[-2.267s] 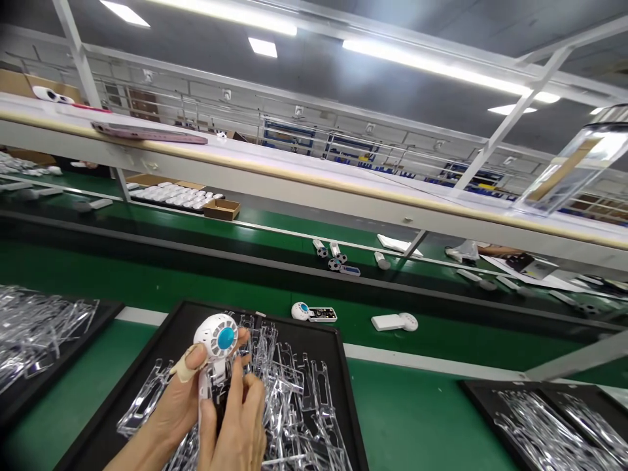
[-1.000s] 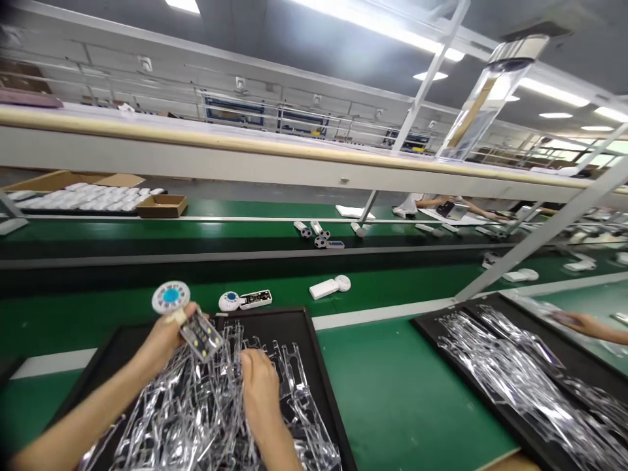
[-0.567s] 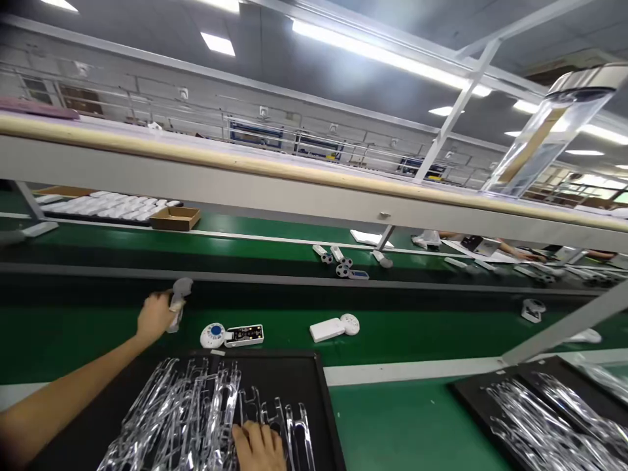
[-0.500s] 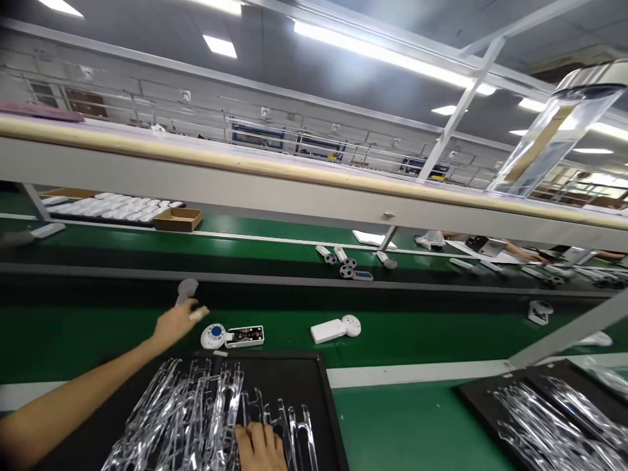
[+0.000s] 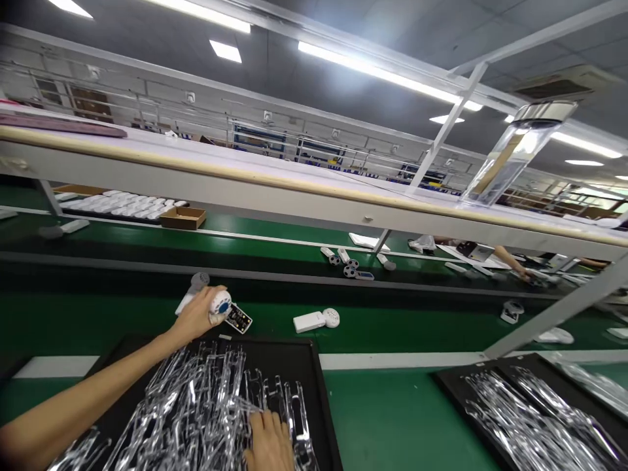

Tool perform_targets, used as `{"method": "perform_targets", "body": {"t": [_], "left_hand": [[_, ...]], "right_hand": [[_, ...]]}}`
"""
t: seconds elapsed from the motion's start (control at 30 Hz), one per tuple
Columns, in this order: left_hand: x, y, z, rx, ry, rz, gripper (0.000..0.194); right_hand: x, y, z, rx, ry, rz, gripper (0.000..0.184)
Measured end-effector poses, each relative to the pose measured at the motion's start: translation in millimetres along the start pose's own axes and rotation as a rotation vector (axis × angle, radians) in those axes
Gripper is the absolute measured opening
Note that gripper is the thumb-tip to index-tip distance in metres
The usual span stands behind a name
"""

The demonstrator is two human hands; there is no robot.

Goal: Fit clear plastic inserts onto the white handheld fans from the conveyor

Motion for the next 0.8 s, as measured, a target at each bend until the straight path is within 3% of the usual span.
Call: {"method": "perform_targets", "body": {"t": [0.1,0.2,0.27,0.4,0.6,0.8], "left_hand": [[17,25,24.6,0.315,0.212,-0.093,0.058],[38,39,47.1,0.762,0.400,-0.046,0.061],[54,45,58.2,1.027,0.441,0.038,0.059],[84,52,69.1,1.444,0.401,0.209,0.046],[111,51,68.7,1.573,0.416,0.422,0.043],[127,54,61.6,1.578,0.335,0.475,0.045]], "right_hand": [[1,-5,20,-0.114,-0.026,-0.079,0.030],[3,-6,36,-0.174,-0.045,-0.161,0.019],[7,-10,42,-0.184,-0.063,-0.209,0.019],[12,-29,44,-0.176,-0.075,-0.334,0.022],[10,-47,34,-0.252,-0.077,-0.510,0.022],[10,-25,32,-0.680,-0.078,-0.581,0.012]]}}
Point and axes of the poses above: each hand's wrist, its own x-axis away from the middle knuckle, its own z-axis out of the back of the hand, y = z × x, the point moved 2 cm from there along -x, towards the middle knuckle, and after that the axes turned 13 degrees about x, right-handed, at the moved point
